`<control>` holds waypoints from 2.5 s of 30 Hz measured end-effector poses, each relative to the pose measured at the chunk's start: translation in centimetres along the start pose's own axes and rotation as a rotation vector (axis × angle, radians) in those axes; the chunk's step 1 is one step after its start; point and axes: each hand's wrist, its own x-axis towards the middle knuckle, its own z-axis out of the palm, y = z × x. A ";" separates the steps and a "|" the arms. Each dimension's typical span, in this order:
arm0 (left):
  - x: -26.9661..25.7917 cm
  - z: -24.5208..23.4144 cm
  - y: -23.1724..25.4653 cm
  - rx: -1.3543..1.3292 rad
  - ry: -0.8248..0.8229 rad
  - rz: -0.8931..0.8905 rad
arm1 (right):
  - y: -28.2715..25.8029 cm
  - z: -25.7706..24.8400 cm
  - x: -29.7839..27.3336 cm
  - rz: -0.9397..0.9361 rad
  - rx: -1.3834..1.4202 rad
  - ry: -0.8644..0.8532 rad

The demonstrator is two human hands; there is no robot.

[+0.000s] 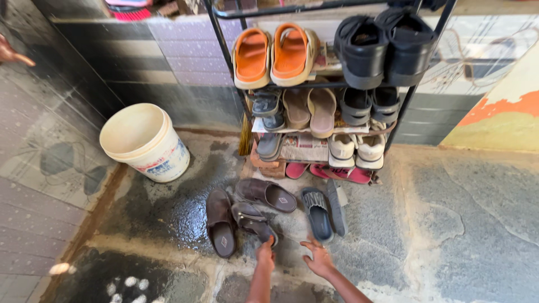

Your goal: The person organizes footwear on a multi-tier shoe rack. They pick up various sandals, slippers, and shoes from the floor and place them onto the rack, adjusting their positions to fit neatly.

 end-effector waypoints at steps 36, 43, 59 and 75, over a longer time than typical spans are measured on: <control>-26.6 11.6 13.3 0.167 -0.730 1.293 | -12.1 -22.5 8.6 0.020 1.219 0.332; -33.2 13.3 21.2 0.431 -0.729 1.647 | -17.3 -33.0 9.9 -0.106 1.086 0.468; -29.4 13.0 19.8 0.306 -0.711 1.387 | -23.0 -54.8 20.2 -0.044 0.972 0.902; -42.4 17.1 26.4 0.806 -0.317 2.291 | -21.3 -53.0 19.1 -0.422 -0.723 1.239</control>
